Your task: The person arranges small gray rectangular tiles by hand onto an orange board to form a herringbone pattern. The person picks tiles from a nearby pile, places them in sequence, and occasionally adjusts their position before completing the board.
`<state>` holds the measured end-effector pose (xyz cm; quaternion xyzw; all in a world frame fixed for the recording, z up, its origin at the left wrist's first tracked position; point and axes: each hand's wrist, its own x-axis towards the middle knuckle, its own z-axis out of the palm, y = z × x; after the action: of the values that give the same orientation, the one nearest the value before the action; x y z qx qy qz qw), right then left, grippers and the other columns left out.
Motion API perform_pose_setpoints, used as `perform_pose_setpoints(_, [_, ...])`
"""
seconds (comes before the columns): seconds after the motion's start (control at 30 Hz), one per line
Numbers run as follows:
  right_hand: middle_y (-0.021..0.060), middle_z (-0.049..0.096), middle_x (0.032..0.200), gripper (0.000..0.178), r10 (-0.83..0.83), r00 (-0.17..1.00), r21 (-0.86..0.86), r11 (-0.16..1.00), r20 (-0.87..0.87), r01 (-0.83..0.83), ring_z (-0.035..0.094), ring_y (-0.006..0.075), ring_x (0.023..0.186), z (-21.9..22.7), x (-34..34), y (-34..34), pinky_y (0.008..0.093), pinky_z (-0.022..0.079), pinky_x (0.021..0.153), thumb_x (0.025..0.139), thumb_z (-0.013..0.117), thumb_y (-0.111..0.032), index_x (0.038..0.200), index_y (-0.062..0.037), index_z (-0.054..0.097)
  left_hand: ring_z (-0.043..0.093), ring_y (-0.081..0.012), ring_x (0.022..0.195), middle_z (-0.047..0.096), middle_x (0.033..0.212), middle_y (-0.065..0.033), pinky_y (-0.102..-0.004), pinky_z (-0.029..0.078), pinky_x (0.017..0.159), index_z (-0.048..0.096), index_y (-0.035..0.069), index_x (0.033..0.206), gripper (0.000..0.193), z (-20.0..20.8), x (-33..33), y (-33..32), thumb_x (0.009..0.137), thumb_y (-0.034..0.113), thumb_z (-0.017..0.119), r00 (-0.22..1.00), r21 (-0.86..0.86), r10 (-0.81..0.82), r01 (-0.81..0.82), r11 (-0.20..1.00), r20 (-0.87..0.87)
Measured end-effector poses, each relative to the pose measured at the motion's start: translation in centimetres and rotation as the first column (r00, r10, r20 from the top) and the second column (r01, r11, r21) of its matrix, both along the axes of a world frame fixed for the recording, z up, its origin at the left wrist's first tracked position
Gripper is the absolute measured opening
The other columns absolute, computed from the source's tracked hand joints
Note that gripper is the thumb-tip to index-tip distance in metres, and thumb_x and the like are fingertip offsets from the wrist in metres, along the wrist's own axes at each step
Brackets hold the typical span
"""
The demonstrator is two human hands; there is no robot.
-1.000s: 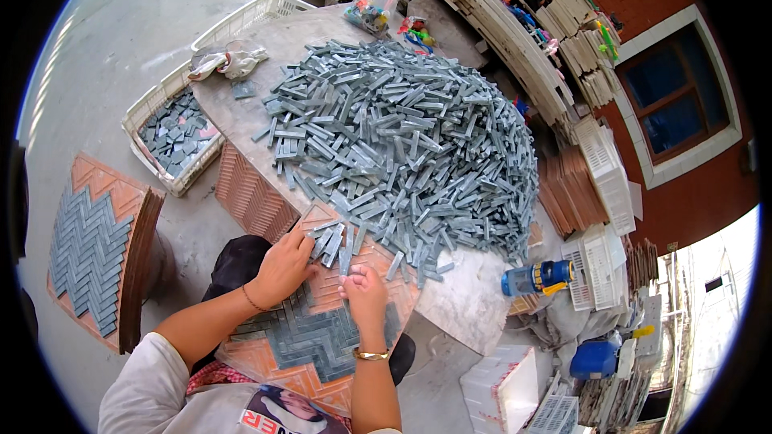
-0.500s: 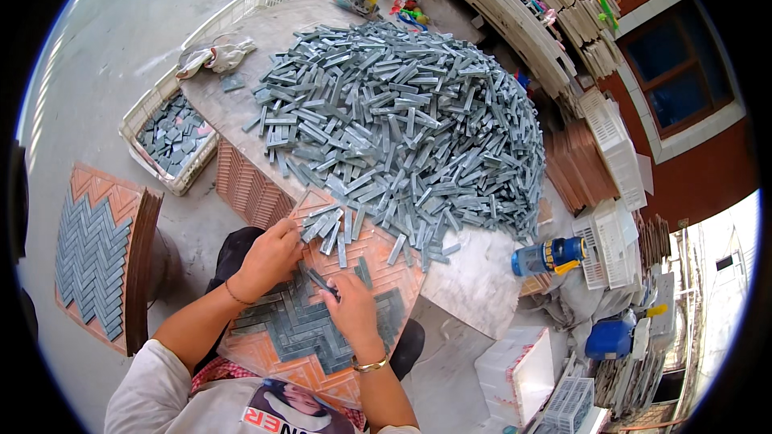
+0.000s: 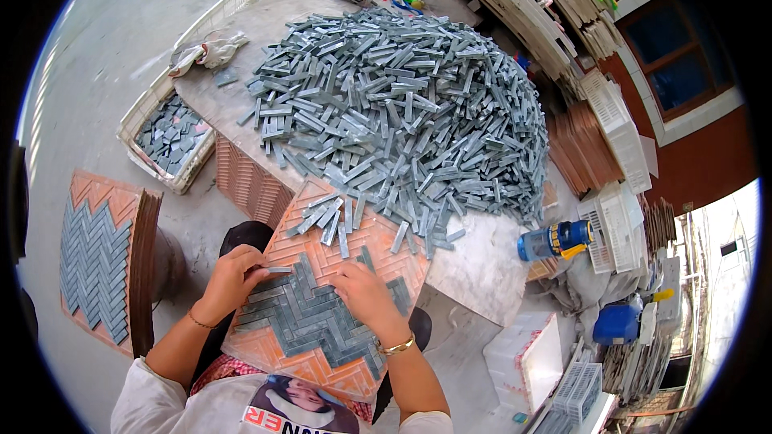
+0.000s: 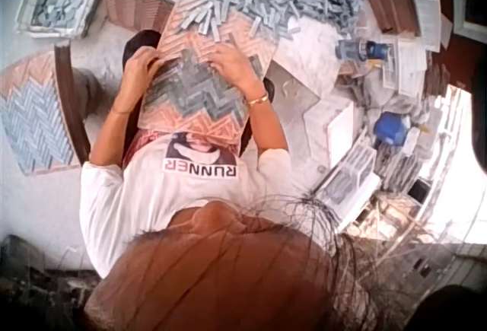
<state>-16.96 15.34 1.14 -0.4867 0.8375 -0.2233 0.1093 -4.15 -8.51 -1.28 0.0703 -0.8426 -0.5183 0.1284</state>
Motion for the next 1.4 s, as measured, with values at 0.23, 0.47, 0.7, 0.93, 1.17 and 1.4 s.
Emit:
perform_pose_setpoints(0.23, [0.0092,0.064,0.093,0.023,-0.075,0.994,-0.002,0.997,0.082,0.075,0.060,0.0290,0.087,0.6,0.0,-0.5,0.0365,0.049,0.076,0.070,0.071,-0.004,0.091,-0.0036,0.063,0.061,-0.0321,0.087,0.060,0.095,-0.0116,-0.0374,0.050,0.075,0.063,0.001,0.094,0.025,-0.1,0.7,0.4,0.070,0.003,0.072,0.999,-0.138,-0.032,0.027,0.990,-0.039])
perform_pose_setpoints(0.47, [0.0108,0.064,0.096,0.026,-0.142,0.979,-0.040,0.988,0.147,0.150,0.061,0.0291,0.087,1.3,0.9,-2.1,0.0357,0.050,0.075,0.074,0.071,-0.009,0.098,-0.0045,0.064,0.059,-0.0314,0.081,0.058,0.088,-0.0118,-0.0373,0.049,0.072,0.065,0.000,0.090,0.017,0.0,0.9,0.4,0.074,0.004,0.070,0.999,-0.150,0.001,-0.006,0.989,-0.032])
perform_pose_setpoints(0.7, [0.0086,0.059,0.094,0.023,0.070,0.993,-0.300,0.953,0.096,-0.038,0.058,0.0273,0.089,-1.3,2.3,-7.0,0.0362,0.049,0.075,0.078,0.064,-0.005,0.102,-0.0051,0.064,0.059,-0.0314,0.078,0.055,0.079,-0.0116,-0.0396,0.047,0.067,0.066,0.002,0.089,0.011,0.2,0.5,0.0,0.080,0.007,0.067,0.994,-0.110,-0.019,0.031,0.993,0.105])
perform_pose_setpoints(0.93, [0.0074,0.055,0.086,0.016,0.105,0.994,-0.203,0.974,0.026,-0.098,0.057,0.0267,0.084,-1.7,1.8,-7.5,0.0362,0.049,0.071,0.080,0.060,-0.005,0.096,-0.0058,0.064,0.059,-0.0298,0.076,0.056,0.083,-0.0107,-0.0364,0.049,0.068,0.065,0.003,0.097,0.022,0.0,1.4,-0.2,0.076,0.003,0.068,1.000,-0.153,-0.025,0.024,0.988,-0.001])
perform_pose_setpoints(1.17, [0.0097,0.063,0.088,0.012,-0.046,0.998,-0.233,0.971,0.031,0.052,0.061,0.0272,0.082,-1.1,1.2,-7.5,0.0369,0.050,0.070,0.081,0.066,-0.009,0.091,-0.0030,0.063,0.059,-0.0268,0.080,0.056,0.084,-0.0098,-0.0342,0.049,0.070,0.065,0.002,0.092,0.019,-0.7,1.4,0.3,0.074,0.002,0.063,0.992,-0.244,-0.075,0.047,0.968,-0.104])
perform_pose_setpoints(1.4, [0.0118,0.064,0.072,0.027,-0.516,0.857,-0.059,0.855,0.013,0.515,0.063,0.0325,0.066,-0.9,-0.6,-10.1,0.0399,0.049,0.058,0.081,0.071,-0.019,0.096,-0.0036,0.055,0.059,-0.0271,0.080,0.056,0.085,-0.0102,-0.0338,0.049,0.071,0.065,0.000,0.092,0.020,-1.2,1.1,0.2,0.072,0.000,0.065,0.983,-0.282,-0.126,0.084,0.956,-0.132])
